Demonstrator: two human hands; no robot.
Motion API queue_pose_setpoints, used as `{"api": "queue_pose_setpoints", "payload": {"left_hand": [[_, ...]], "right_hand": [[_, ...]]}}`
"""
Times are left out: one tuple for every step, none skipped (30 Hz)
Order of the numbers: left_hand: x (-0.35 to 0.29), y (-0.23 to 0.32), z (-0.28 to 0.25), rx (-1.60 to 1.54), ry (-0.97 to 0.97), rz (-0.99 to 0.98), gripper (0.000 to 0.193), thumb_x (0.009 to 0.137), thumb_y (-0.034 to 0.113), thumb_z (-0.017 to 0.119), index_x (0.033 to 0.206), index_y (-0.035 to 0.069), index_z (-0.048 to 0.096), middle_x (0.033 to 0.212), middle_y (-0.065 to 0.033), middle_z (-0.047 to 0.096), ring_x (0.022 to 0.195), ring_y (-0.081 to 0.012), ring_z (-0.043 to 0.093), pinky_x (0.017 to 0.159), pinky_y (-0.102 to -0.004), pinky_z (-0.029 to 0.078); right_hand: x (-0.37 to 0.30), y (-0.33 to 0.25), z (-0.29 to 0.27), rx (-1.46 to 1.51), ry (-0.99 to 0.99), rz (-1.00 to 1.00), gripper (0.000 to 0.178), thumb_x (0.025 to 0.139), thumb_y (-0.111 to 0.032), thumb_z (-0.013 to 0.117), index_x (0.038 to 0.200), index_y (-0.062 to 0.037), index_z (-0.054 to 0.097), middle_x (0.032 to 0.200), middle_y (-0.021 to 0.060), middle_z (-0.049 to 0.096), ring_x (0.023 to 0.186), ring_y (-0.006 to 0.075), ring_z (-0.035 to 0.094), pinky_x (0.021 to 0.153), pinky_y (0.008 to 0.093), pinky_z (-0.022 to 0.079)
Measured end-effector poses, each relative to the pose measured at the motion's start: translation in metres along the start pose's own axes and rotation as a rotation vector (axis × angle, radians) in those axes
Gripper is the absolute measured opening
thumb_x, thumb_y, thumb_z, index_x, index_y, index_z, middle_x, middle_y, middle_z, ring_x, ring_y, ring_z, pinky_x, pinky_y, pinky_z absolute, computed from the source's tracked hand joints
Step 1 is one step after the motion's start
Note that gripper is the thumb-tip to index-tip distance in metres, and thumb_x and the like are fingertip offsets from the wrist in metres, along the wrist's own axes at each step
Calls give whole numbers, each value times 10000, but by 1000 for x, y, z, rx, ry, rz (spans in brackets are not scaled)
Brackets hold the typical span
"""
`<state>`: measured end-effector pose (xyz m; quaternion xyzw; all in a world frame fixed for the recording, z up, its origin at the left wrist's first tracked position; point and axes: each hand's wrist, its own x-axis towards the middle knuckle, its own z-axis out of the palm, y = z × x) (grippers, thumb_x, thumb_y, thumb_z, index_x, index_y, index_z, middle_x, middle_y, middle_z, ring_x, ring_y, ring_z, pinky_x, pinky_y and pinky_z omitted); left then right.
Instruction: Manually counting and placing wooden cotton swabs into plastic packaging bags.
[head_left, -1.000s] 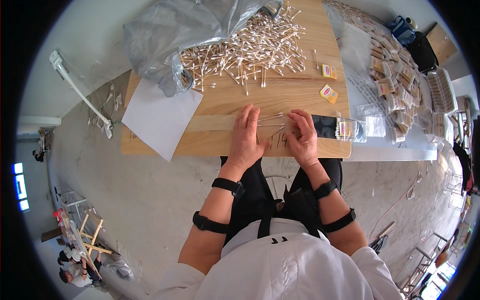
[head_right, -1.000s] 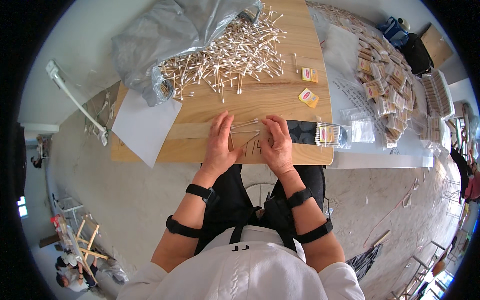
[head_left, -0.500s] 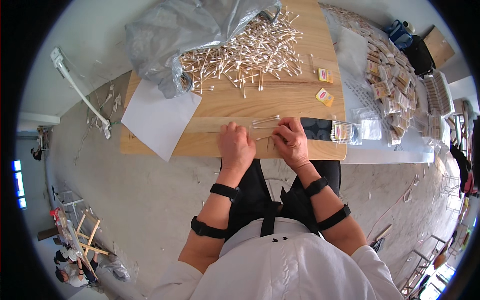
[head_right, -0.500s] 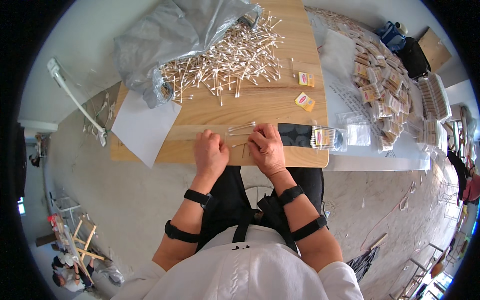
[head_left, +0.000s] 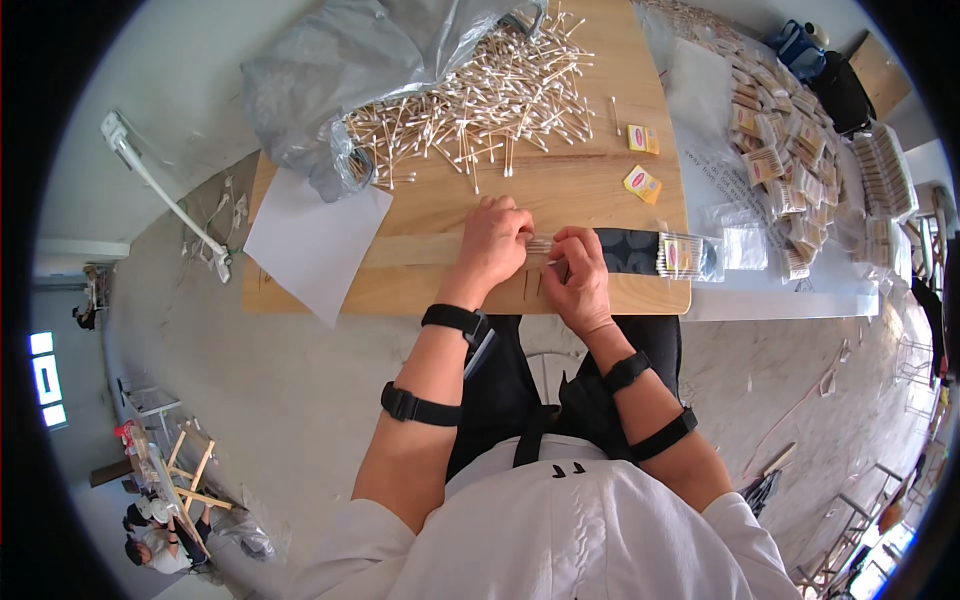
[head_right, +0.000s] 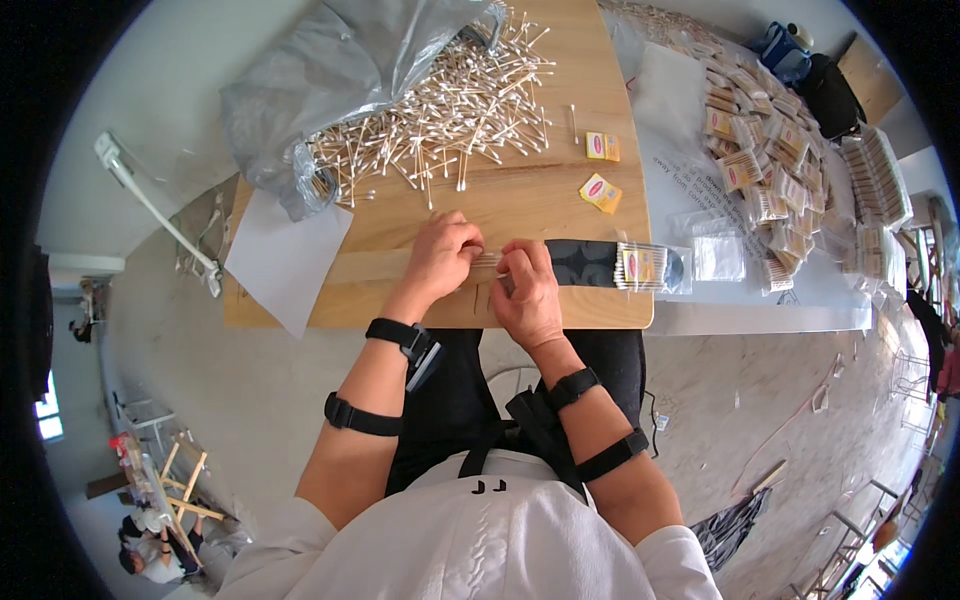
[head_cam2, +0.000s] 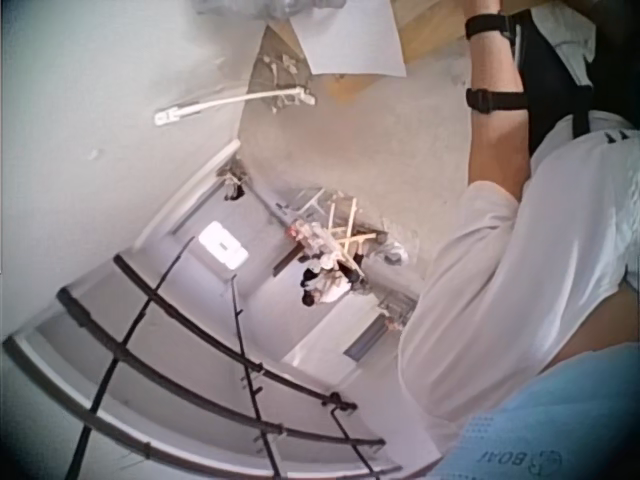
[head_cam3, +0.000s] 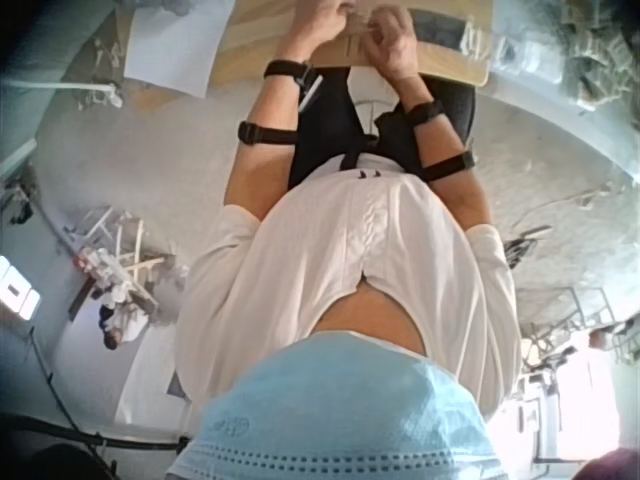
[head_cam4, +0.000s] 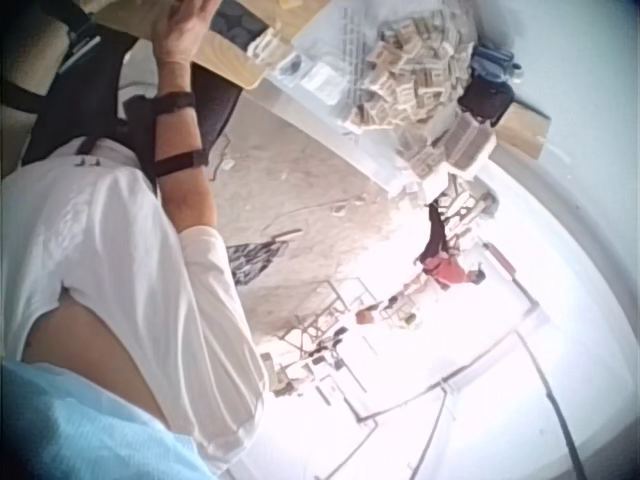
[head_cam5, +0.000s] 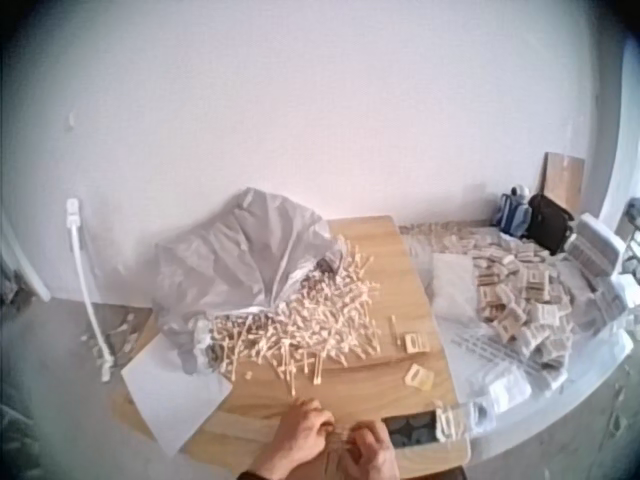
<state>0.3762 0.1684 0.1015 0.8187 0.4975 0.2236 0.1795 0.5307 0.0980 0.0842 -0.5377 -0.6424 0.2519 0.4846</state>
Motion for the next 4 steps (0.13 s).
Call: {"api": "queue_pose_setpoints", "payload": {"left_hand": [[-4, -1, 0, -56, 22, -18, 54, 747, 24, 680, 780, 67, 673, 831, -97, 607, 880, -316, 576, 783, -419, 472], [-9, -1, -1, -113, 46, -38, 63, 751, 20, 674, 799, 61, 682, 842, -103, 609, 893, -312, 578, 795, -412, 474], [-14, -2, -1, -154, 104, -92, 65, 764, 23, 668, 814, 59, 687, 874, -118, 611, 913, -300, 586, 816, -415, 474], [-21, -3, -1, -192, 167, -148, 68, 777, 26, 662, 830, 57, 693, 905, -133, 614, 934, -288, 594, 836, -419, 474]], "right_hand": [[1, 0, -1, -13, 12, -2, 248, 668, 27, 663, 884, -24, 552, 1032, 152, 562, 970, 365, 561, 834, 426, 489], [1, 1, -1, -26, 22, -5, 269, 665, 32, 659, 903, -25, 547, 1052, 156, 558, 983, 367, 557, 842, 427, 489], [0, 1, -1, -23, 22, 9, 279, 663, 27, 663, 910, -29, 547, 1075, 160, 552, 997, 367, 555, 855, 427, 489], [0, 0, -1, -17, 21, 20, 289, 660, 22, 667, 917, -34, 546, 1098, 164, 545, 1011, 367, 553, 868, 426, 489]]}}
